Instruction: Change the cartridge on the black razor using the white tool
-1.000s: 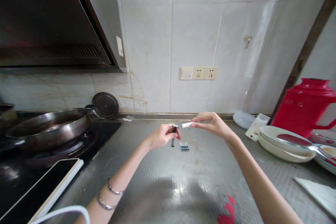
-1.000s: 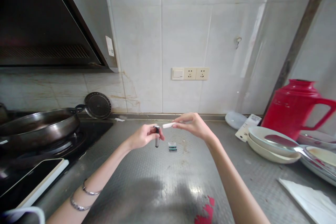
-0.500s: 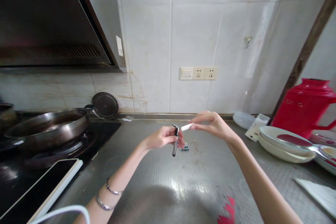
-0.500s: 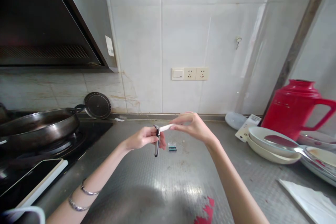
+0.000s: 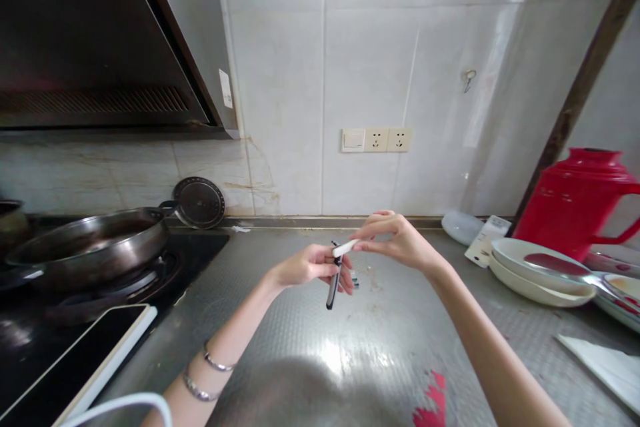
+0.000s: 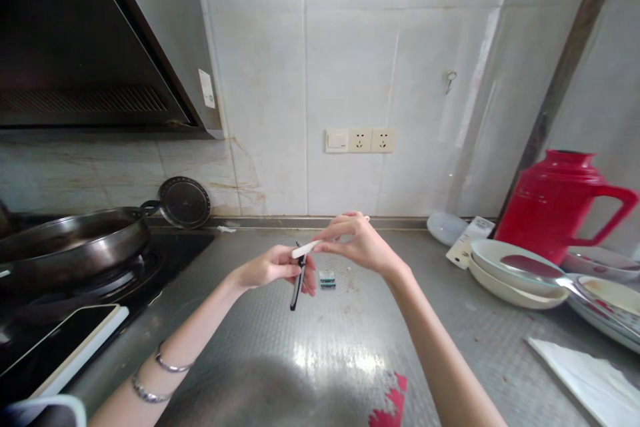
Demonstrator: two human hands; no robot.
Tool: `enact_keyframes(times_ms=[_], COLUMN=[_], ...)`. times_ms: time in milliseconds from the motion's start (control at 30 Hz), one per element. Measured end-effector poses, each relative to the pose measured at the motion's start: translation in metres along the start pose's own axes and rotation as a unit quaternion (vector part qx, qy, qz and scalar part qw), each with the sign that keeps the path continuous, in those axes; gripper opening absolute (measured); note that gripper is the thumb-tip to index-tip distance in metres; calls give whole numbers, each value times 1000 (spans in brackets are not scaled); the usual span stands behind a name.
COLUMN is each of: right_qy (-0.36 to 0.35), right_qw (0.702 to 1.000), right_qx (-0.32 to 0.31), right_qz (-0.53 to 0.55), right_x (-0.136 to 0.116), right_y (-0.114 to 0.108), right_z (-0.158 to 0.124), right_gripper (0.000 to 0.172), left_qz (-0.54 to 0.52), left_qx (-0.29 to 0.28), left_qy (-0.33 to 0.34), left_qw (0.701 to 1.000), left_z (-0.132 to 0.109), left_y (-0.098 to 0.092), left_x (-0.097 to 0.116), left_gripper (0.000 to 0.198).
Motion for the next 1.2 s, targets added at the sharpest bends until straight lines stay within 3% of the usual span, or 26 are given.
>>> enact_keyframes(times_ms=[167,700,933,1100,1200], right_qy=[35,4,45,10,20], right_qw=[999,1000,999,1000,1000], right_qx=[17,-5,16,-9,-14], right_qz=[-16,4,0,18,17], right_x=[4,1,5,-5,4], right_y=[-6,0,-14,-6,-4], right_z=[-2,0,-5,0,-2], right_gripper=[28,25,29,25,27], left_qz=[6,24,25,23,33], left_qx=[12,8,4,12,13], left_qy=[-5,0,-3,-4,-7], left_qw=[1000,1000,1000,1000,999], left_z=[0,-2,-3,-1,-1], left_y=[0,-1,-1,-4,-1], left_x=[2,1,2,1,2], left_gripper=[18,18,17,18,18])
Point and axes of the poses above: each hand's wrist, its own z-axis towards the middle knuckle, its own y-axis out of the palm, x = y × z, the point moved 1 cm from there along z, towards the middle knuckle, and after that the axes turned 11 degrees about -y, right-handed, at the moved point
